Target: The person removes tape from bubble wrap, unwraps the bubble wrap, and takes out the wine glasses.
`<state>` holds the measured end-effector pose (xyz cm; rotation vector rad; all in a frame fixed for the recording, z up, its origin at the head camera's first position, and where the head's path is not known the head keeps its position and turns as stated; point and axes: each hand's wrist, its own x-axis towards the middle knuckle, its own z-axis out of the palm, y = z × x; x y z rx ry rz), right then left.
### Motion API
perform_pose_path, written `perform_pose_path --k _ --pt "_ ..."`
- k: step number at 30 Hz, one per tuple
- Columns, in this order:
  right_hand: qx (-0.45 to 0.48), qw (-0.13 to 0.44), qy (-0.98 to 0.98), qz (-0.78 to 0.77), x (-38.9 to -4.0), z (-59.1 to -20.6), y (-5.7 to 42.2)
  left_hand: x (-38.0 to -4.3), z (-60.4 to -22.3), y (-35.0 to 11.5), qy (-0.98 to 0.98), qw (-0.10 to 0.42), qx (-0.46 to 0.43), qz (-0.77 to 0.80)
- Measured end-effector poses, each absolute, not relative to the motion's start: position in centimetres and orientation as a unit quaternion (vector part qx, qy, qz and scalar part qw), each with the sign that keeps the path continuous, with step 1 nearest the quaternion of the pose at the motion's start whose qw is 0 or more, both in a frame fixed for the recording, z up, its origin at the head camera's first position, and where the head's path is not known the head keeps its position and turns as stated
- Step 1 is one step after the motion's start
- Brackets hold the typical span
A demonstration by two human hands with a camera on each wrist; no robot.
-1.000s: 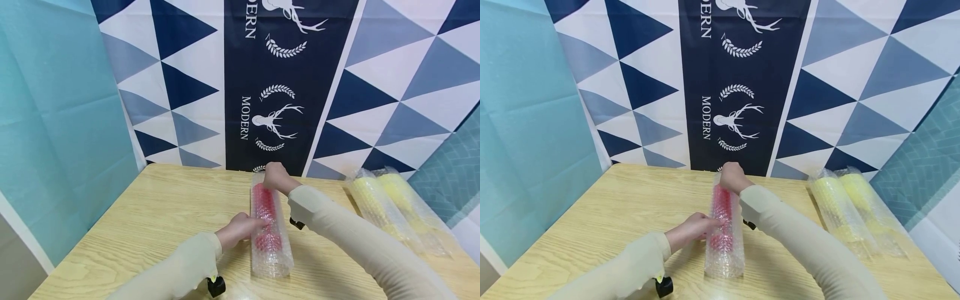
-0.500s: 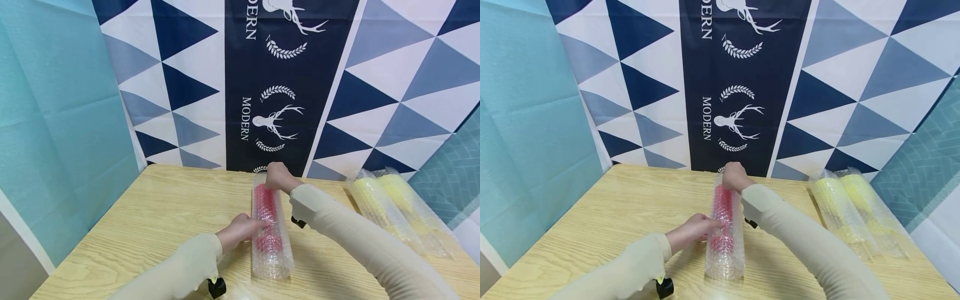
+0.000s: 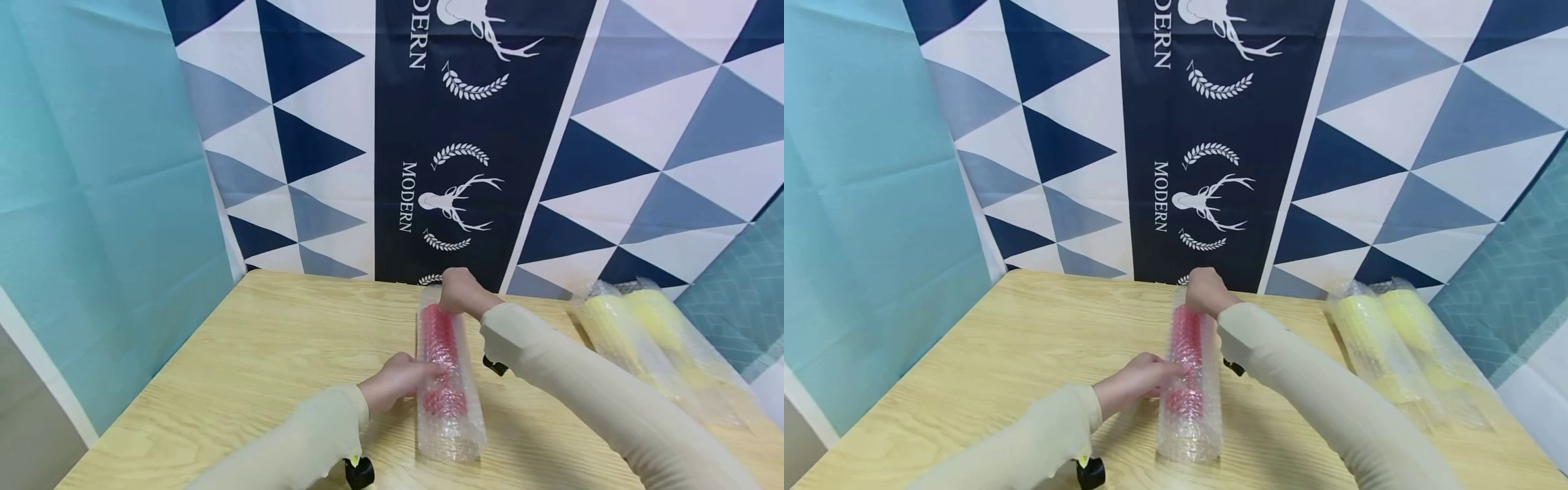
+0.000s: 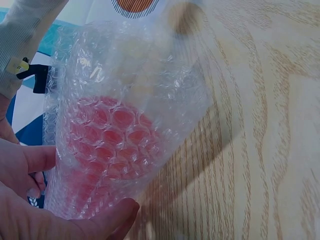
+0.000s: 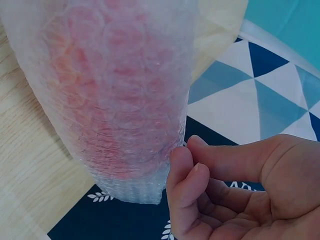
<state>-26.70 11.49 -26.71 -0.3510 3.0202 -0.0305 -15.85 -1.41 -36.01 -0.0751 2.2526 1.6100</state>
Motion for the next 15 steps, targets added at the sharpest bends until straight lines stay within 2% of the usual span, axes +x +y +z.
perform_pose_path --k 15 --pt "-0.099 0.062 0.992 -0.046 -26.66 -26.36 11.42 -15.85 -36.04 -1.68 0.790 0.186 -0.016 0.584"
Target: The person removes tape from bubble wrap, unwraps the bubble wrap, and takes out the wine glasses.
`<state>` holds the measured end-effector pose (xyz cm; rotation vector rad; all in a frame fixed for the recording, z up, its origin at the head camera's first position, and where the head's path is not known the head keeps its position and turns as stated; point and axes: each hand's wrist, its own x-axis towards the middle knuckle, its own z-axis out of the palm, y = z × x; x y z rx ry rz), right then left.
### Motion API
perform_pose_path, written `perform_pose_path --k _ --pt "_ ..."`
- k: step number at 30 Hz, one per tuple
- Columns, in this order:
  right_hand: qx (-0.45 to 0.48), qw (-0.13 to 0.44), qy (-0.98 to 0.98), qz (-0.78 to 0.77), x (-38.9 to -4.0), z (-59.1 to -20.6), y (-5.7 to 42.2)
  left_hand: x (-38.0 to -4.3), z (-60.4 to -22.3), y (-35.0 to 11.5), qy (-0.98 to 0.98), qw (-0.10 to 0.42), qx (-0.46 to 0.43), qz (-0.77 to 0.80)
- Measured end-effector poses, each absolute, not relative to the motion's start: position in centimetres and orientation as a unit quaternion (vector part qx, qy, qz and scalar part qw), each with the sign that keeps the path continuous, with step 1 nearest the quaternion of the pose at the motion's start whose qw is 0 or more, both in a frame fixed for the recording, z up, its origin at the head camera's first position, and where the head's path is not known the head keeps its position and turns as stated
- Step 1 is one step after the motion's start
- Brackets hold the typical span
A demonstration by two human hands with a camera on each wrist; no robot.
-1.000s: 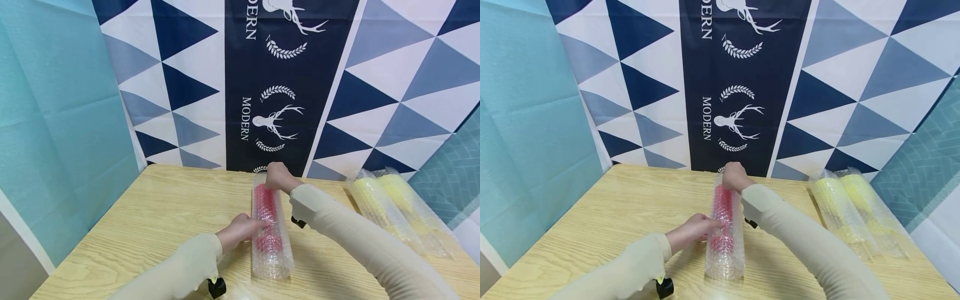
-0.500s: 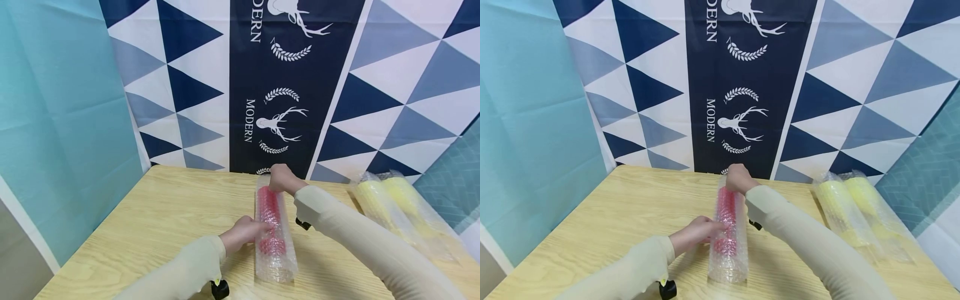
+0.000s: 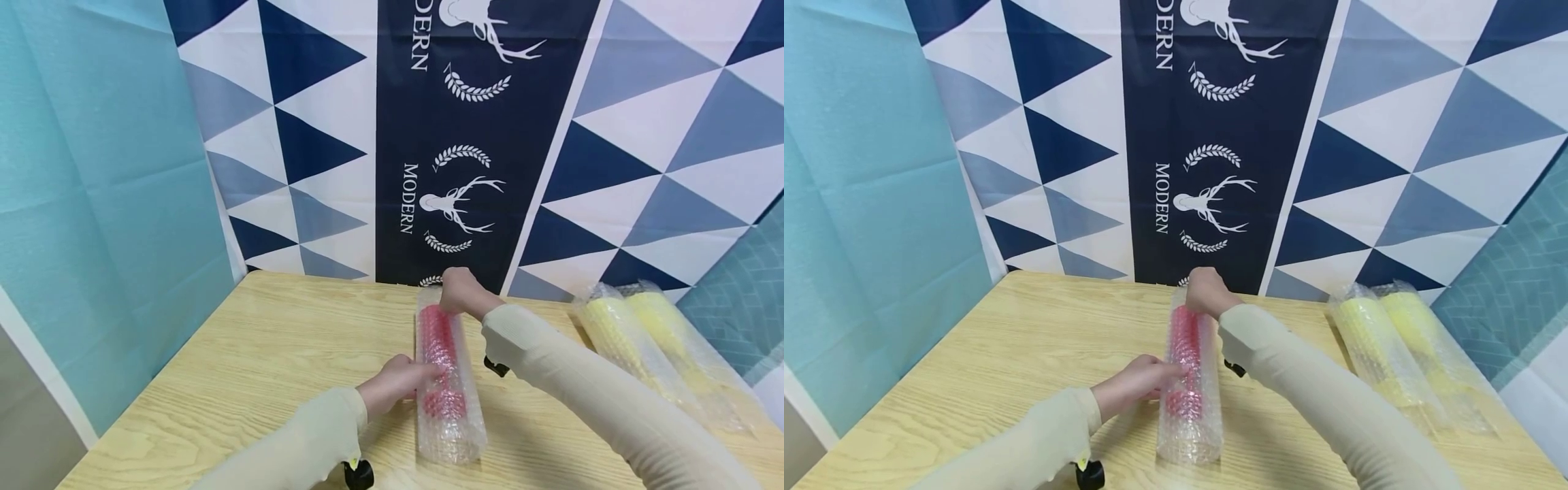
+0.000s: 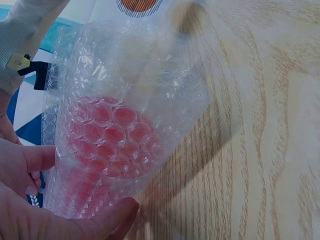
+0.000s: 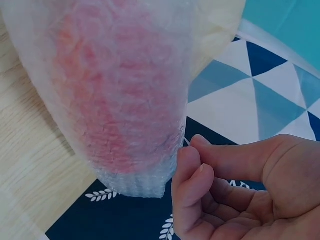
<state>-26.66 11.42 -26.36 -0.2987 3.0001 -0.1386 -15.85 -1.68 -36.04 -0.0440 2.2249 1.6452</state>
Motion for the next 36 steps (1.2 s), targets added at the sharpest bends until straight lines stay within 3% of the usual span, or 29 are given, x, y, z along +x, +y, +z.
perform_pose_path --k 10,20,36 --pt "-0.113 0.048 0.992 -0.036 -26.8 -26.1 12.0 -15.8 -36.0 -1.7 0.791 0.178 -0.015 0.585" --pt "-0.109 0.051 0.992 -0.048 -26.6 -26.0 12.0 -15.3 -35.7 -1.3 0.808 0.138 -0.015 0.573" --pt "-0.116 0.048 0.992 -0.027 -26.6 -26.0 12.2 -15.2 -35.6 -0.9 0.824 0.152 -0.013 0.546"
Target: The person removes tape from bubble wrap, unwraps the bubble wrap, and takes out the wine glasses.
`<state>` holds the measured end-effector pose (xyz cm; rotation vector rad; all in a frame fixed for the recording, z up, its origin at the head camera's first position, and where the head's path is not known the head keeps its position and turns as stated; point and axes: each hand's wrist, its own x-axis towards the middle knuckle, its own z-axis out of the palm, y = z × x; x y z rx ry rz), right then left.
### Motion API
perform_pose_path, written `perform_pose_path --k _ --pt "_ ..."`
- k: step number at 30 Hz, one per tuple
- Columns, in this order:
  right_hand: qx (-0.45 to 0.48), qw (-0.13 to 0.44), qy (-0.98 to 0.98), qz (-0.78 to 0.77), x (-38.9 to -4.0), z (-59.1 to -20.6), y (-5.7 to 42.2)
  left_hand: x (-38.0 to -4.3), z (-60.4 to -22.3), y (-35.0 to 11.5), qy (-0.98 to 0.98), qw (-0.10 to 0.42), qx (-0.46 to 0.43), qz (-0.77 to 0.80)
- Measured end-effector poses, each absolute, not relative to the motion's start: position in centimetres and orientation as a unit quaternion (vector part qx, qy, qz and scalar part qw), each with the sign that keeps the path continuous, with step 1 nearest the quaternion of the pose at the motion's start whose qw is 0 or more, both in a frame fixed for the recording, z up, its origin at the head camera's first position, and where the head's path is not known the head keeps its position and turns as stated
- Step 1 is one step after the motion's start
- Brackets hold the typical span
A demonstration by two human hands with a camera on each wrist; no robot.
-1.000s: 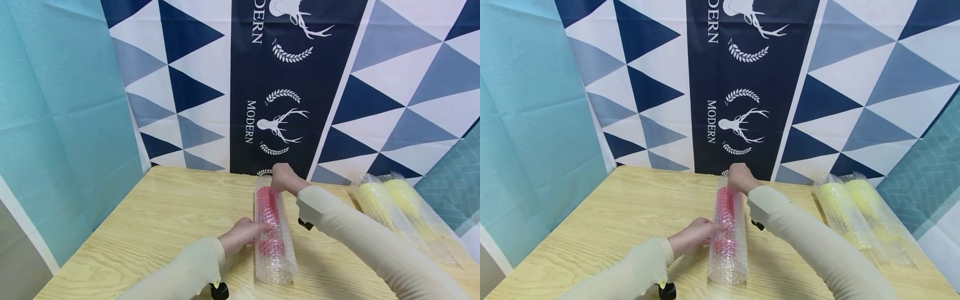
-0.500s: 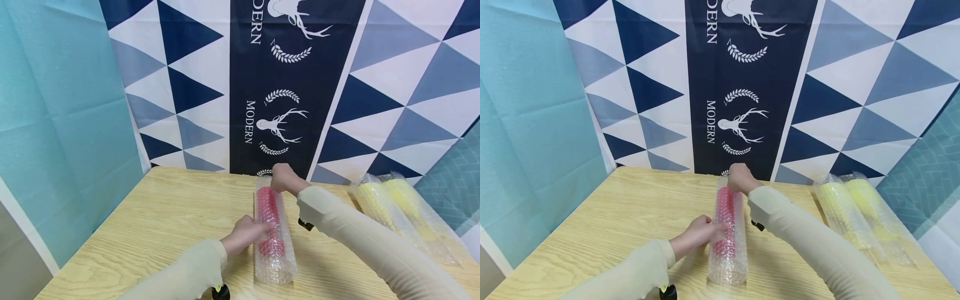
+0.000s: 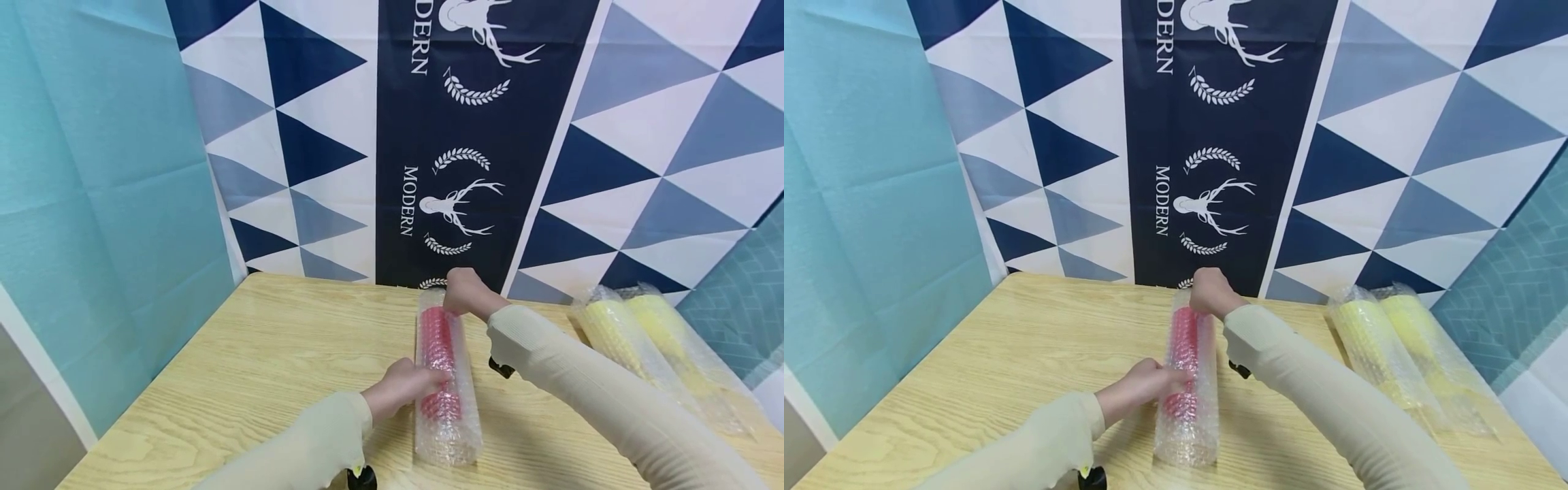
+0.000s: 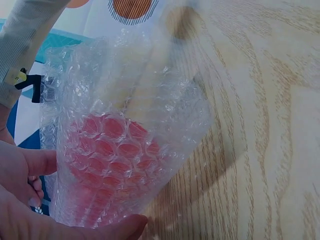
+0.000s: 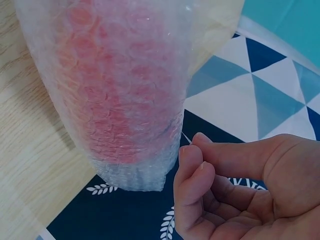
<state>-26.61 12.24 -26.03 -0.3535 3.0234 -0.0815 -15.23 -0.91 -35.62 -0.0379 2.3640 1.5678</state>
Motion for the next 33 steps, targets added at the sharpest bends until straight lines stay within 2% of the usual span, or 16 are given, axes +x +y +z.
perform_pose_path --k 13,20,33 --pt "-0.109 0.047 0.992 -0.040 -26.9 -25.5 12.6 -15.2 -35.7 -0.8 0.821 0.155 -0.016 0.549" --pt "-0.079 0.070 0.992 -0.069 -26.8 -24.9 13.1 -15.1 -35.6 -0.7 0.821 0.155 -0.020 0.550" --pt "-0.135 0.039 0.990 -0.011 -26.3 -24.4 16.9 -15.2 -35.8 -0.7 0.814 0.146 -0.014 0.563"
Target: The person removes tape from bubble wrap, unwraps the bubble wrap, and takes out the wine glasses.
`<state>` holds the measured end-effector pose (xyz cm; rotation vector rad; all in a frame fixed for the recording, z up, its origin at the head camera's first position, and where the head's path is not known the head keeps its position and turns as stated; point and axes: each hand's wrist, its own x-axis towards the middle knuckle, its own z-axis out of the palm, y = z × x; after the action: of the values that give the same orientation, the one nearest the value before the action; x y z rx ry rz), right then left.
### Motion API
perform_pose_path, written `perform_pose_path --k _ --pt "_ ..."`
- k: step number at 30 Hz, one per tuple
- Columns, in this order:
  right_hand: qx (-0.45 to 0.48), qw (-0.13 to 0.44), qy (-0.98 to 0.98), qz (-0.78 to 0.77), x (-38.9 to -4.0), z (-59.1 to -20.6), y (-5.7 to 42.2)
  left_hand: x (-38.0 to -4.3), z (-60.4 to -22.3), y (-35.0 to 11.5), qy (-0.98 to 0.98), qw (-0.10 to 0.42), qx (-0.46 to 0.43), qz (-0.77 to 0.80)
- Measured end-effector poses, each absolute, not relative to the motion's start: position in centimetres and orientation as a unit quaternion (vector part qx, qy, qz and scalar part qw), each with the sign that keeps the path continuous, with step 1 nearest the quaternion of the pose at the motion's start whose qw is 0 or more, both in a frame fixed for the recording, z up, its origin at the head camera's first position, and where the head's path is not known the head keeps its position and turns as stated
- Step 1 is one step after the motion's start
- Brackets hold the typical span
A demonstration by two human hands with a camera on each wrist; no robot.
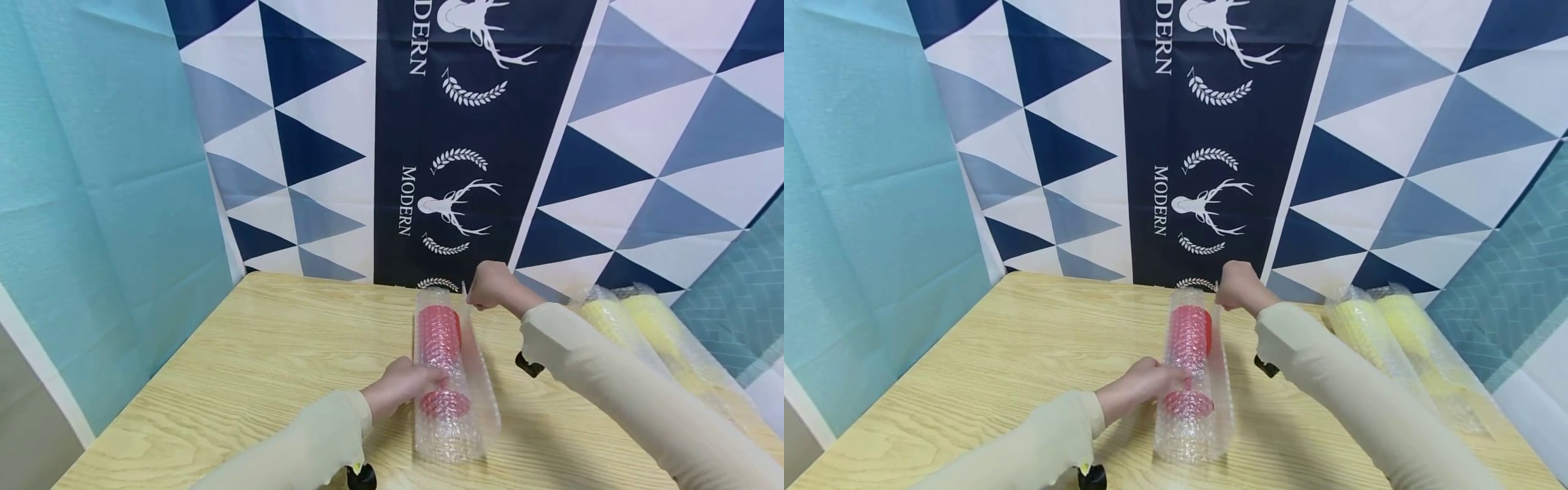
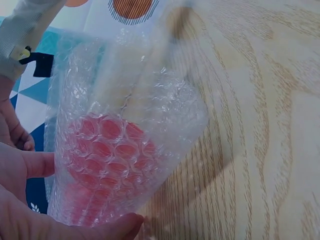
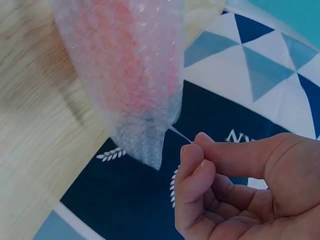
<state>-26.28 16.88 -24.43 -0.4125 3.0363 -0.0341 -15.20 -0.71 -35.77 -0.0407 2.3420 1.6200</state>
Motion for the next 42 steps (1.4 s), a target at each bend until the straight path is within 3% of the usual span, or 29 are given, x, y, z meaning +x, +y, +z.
perform_pose_path --k 14,24,42 --pt "-0.096 0.057 0.986 -0.123 -25.3 -26.1 22.0 -15.1 -35.8 -0.7 0.813 0.145 -0.012 0.563" --pt "-0.047 0.122 0.959 -0.251 -25.0 -28.1 24.9 -15.4 -36.0 -0.4 0.814 0.144 -0.014 0.563" --pt "-0.028 0.145 0.932 -0.332 -22.5 -29.8 23.4 -15.4 -36.2 0.0 0.807 0.145 -0.010 0.573"
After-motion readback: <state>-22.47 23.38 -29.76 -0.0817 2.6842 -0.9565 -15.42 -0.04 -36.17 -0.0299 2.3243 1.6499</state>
